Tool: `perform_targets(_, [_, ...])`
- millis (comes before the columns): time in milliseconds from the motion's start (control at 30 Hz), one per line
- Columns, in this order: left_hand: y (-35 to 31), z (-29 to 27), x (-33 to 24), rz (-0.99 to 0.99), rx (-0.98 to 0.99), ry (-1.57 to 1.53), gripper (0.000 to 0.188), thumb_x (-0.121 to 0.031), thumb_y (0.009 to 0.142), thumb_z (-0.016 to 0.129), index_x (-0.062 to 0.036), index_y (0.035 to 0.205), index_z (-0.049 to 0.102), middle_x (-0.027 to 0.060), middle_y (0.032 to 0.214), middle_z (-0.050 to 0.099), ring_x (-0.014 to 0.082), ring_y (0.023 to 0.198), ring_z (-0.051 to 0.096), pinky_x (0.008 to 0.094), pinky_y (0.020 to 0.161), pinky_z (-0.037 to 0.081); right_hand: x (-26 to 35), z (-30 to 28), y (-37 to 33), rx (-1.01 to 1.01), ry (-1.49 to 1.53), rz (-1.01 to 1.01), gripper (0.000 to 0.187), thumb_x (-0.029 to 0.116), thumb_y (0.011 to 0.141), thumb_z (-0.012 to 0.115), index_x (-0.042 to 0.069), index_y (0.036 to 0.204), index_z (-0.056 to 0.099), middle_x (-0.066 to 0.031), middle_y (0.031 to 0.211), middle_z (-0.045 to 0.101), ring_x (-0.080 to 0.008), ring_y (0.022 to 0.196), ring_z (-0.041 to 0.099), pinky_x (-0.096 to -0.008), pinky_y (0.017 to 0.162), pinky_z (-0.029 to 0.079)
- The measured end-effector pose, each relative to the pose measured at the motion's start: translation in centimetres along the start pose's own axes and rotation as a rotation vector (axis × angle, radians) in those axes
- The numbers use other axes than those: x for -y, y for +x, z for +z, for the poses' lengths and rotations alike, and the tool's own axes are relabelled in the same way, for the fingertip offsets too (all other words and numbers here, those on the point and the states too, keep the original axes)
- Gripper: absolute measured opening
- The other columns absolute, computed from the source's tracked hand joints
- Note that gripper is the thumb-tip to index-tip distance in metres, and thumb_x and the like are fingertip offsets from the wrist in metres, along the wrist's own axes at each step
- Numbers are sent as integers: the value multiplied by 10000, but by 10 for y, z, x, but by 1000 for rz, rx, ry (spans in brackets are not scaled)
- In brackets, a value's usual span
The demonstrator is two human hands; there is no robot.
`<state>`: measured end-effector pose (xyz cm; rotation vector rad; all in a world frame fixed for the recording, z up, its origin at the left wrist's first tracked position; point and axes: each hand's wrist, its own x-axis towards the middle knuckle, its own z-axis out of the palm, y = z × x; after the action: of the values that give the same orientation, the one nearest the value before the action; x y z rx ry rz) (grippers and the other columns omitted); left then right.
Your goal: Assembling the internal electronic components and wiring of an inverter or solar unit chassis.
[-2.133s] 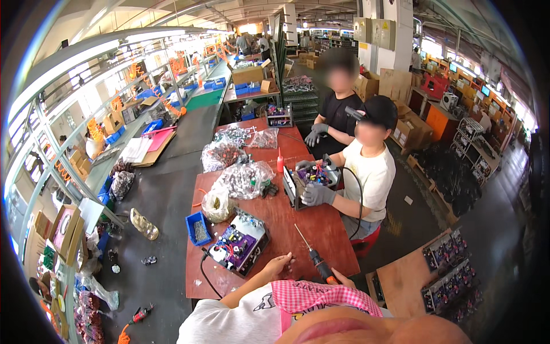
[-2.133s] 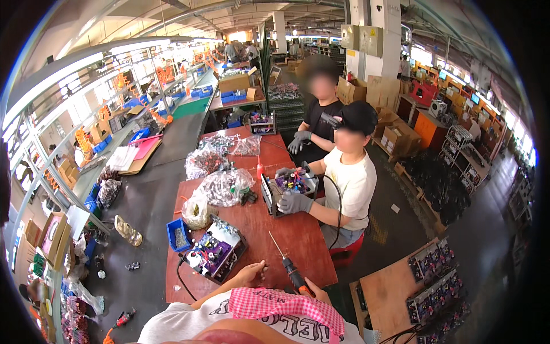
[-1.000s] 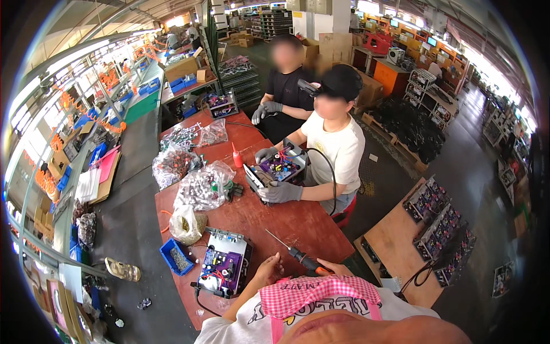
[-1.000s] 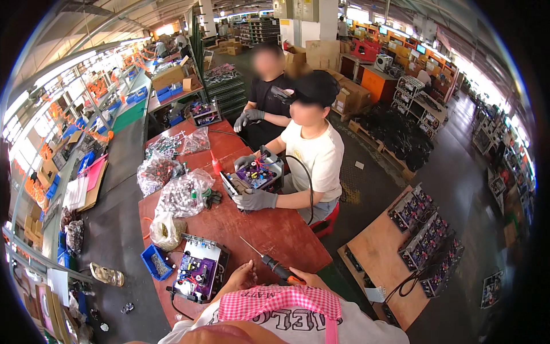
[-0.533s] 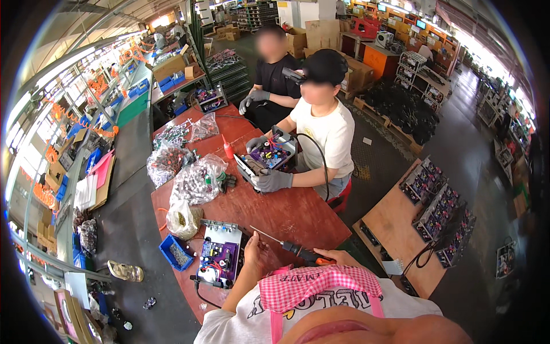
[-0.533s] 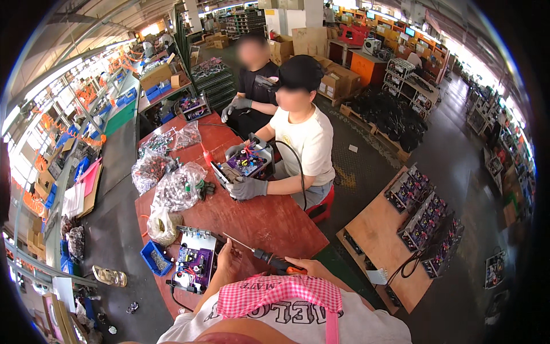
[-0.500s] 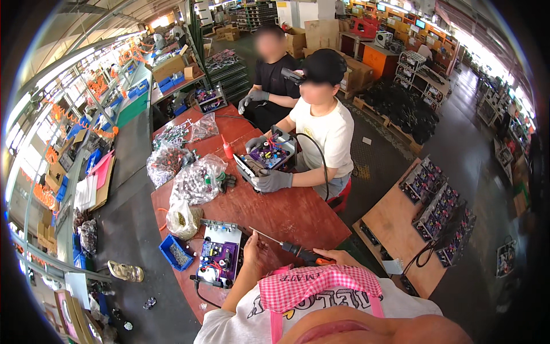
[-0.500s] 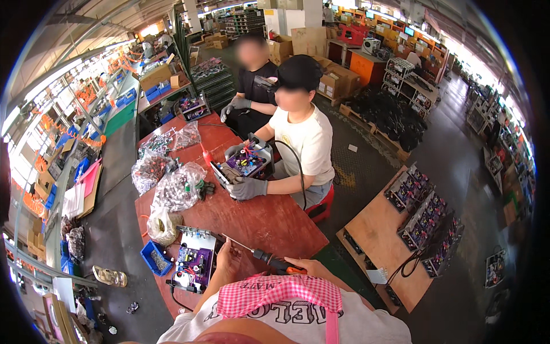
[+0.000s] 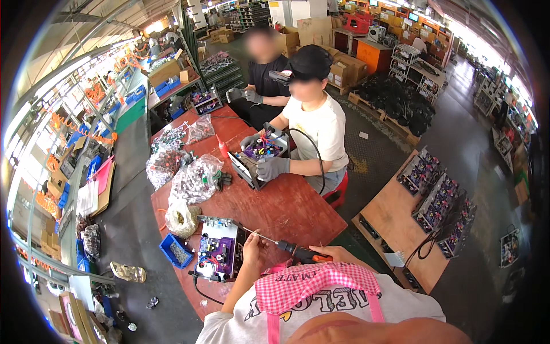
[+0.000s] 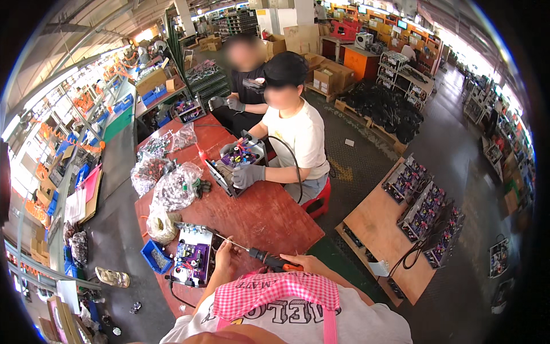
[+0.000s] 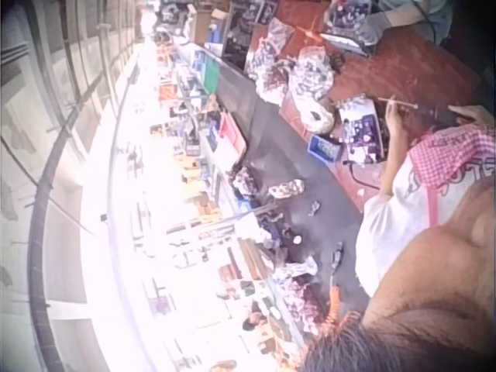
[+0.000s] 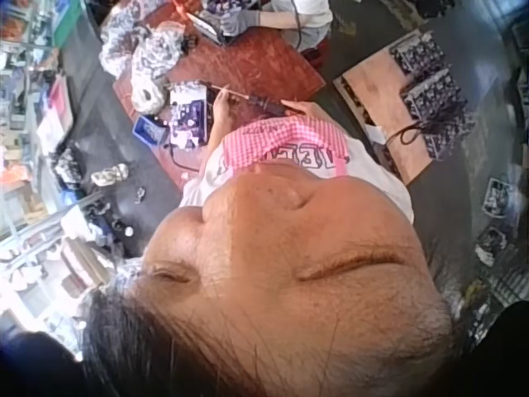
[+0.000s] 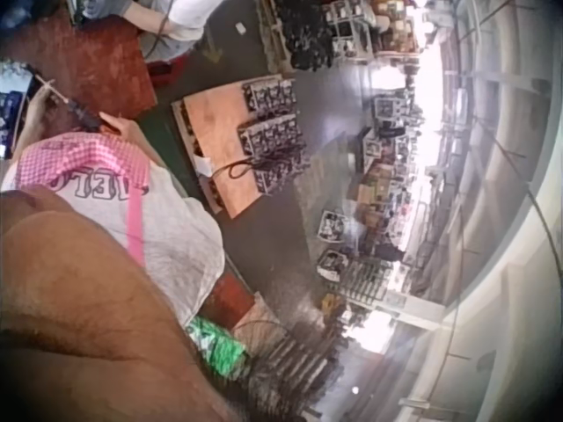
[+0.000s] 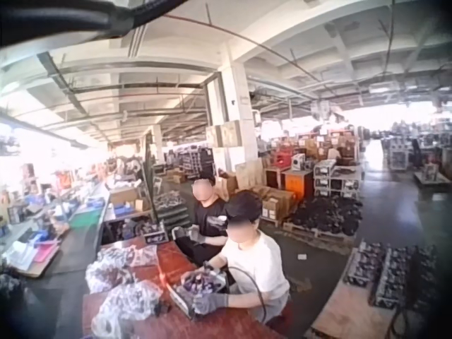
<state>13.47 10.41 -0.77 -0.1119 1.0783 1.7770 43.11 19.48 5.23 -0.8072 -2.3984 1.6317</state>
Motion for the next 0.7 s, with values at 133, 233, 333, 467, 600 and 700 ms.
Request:
perform_targets(133, [-8, 1, 0, 65, 24, -19, 149, -158, 1037, 479, -80, 1095, 591, -1, 794, 546, 129, 678, 538, 297, 639, 500, -4, 2, -1, -12, -15, -90, 588, 445, 924, 656, 202, 1440, 515, -162, 1246, 656, -290, 1091, 654, -328, 947, 484])
perform_targets(233, [-10, -5, 3, 93, -12, -25, 140, -175, 1034, 495, -90, 1075, 599, -7, 796, 548, 129, 683, 535, 299, 643, 496, -1, 2, -2, 14, -30, -79, 589, 447, 924, 655, 201, 1440, 515, -151, 1262, 652, -287, 1102, 654, -330, 959, 482])
perform_targets(333, [-13, -10, 5, 115, -84, -60, 134, -193, 1031, 512, -100, 1057, 605, -15, 794, 548, 126, 687, 526, 296, 645, 483, -6, 2, -3, 25, -3, -97, 599, 450, 921, 657, 196, 1443, 508, -149, 1281, 643, -287, 1119, 651, -329, 975, 476])
perform_targets(467, [-12, -26, 9, 160, -110, -156, 124, -218, 1025, 537, -117, 1042, 607, -25, 791, 550, 120, 686, 508, 289, 648, 460, -13, 1, -4, 58, -10, -88, 606, 448, 920, 659, 187, 1445, 504, -155, 1293, 635, -290, 1129, 649, -329, 981, 475])
perform_targets(600, [-23, -14, 3, 212, -122, -189, 141, -258, 1019, 562, -127, 1008, 615, -40, 795, 555, 110, 677, 502, 280, 658, 451, -10, -6, -5, 79, -24, -97, 617, 448, 912, 670, 170, 1439, 510, -186, 1234, 655, -293, 1099, 661, -331, 946, 489])
perform_targets(700, [-22, -12, -3, 250, -146, -209, 143, -278, 1005, 591, -139, 999, 621, -47, 786, 553, 97, 670, 501, 276, 642, 459, -12, -9, -5, 72, 0, -113, 620, 439, 898, 688, 180, 1434, 517, -187, 1219, 660, -296, 1094, 661, -330, 939, 490])
